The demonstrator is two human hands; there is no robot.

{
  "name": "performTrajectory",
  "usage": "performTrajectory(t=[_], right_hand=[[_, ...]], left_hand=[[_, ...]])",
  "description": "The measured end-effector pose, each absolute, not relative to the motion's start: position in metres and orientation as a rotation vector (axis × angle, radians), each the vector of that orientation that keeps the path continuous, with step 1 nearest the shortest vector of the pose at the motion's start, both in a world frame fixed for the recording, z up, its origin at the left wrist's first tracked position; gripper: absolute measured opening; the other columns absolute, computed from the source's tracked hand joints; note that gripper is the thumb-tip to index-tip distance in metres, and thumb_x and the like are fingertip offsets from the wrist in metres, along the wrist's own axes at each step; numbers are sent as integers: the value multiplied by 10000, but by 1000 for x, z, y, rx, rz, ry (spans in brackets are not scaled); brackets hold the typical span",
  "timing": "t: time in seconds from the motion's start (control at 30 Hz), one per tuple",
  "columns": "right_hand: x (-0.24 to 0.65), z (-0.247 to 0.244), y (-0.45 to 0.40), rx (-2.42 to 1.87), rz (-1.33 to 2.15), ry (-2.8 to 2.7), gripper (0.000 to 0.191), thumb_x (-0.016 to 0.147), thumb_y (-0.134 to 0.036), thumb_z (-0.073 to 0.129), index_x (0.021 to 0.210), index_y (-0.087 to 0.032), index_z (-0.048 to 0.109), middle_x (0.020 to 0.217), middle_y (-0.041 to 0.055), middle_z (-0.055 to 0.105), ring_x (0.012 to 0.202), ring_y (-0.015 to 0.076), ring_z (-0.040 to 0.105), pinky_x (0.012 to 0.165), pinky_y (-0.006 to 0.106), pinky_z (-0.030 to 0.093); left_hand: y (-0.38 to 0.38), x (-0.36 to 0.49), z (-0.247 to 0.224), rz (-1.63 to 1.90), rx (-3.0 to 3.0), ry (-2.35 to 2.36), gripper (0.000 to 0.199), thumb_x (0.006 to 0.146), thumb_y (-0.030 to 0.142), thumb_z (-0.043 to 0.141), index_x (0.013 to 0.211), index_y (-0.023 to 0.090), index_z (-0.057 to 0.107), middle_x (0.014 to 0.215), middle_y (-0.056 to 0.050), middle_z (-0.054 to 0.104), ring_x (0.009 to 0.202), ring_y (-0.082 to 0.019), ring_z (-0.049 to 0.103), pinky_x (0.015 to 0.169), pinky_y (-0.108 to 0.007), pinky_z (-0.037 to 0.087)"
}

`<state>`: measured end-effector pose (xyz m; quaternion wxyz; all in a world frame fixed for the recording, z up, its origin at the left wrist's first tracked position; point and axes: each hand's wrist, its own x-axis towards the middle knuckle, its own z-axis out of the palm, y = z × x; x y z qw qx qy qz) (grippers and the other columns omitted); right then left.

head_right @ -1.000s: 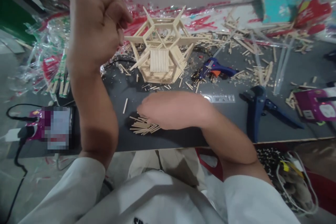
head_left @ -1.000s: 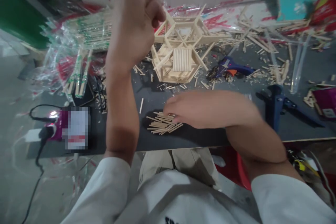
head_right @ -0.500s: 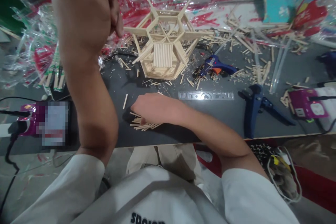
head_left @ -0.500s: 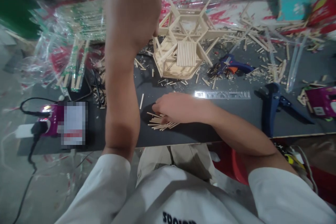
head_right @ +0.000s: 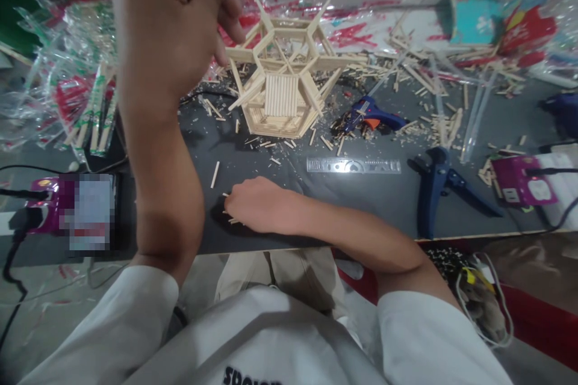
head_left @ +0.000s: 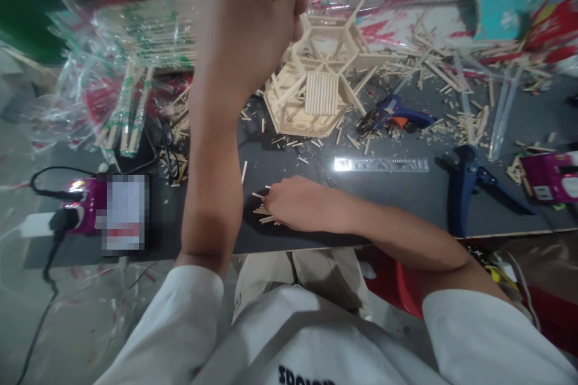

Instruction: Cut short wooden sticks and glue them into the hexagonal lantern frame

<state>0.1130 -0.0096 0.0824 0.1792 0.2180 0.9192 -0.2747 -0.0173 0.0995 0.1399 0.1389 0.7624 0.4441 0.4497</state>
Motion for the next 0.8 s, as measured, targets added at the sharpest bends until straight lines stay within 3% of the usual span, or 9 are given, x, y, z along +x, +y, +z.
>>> performTrajectory(t=[0.17, 0.27, 0.3, 0.37, 0.47, 0.6, 0.8], right_hand=[[111, 90, -12, 524, -719, 2597, 337, 960, -42, 528, 1091, -155, 818, 1113, 142, 832, 956, 249, 790, 621, 318, 399], [120, 108, -4, 588, -683, 2608, 310, 940, -83, 554, 1096, -160, 811, 1120, 151, 830, 955, 269, 783, 667, 338, 443], [127, 117, 0, 678, -652, 2611, 285, 952, -113, 554, 1073, -163, 807, 1098, 153, 828, 928, 270, 773, 682, 345, 453], [146, 135, 11, 958, -573, 2627, 263, 997, -183, 528, 1012, -169, 790, 1035, 145, 816, 864, 260, 737, 713, 357, 461], [181, 157, 28, 1512, -460, 2696, 212, 985, -216, 551, 955, -172, 756, 912, 105, 779, 805, 229, 680, 740, 342, 446], [211, 164, 45, 2058, -398, 2661, 172, 953, -220, 573, 863, -182, 715, 830, 81, 731, 739, 184, 601, 725, 323, 402], [212, 156, 58, 1969, -527, 2693, 236, 1004, -293, 567, 842, -197, 709, 751, 42, 682, 721, 172, 554, 695, 318, 384]], left_hand=[[89, -13, 149, 1269, 2288, 1404, 421, 1030, 216, 596, 610, 226, 596, 603, -21, 643, 608, -166, 663, 672, -338, 451], [90, -14, 149, 1254, 2276, 1353, 250, 926, 162, 681, 684, 226, 676, 665, -11, 701, 691, -189, 699, 791, -368, 524], [91, -15, 149, 1253, 2266, 1330, 155, 864, 124, 724, 754, 233, 725, 720, -8, 733, 744, -203, 718, 836, -387, 540], [91, -18, 150, 1228, 2262, 1307, 187, 807, 116, 782, 913, 269, 799, 854, -9, 788, 850, -239, 747, 880, -429, 559], [89, -17, 152, 1131, 2202, 1302, 57, 914, 289, 755, 916, 314, 806, 938, -17, 814, 779, -244, 726, 823, -472, 573], [85, -2, 149, 974, 2129, 1231, 301, 987, 527, 682, 791, 316, 769, 822, -41, 782, 621, -237, 651, 724, -491, 551], [88, 27, 131, 854, 2044, 1170, 466, 913, 684, 715, 679, 282, 733, 574, -70, 653, 613, -305, 692, 774, -526, 589]])
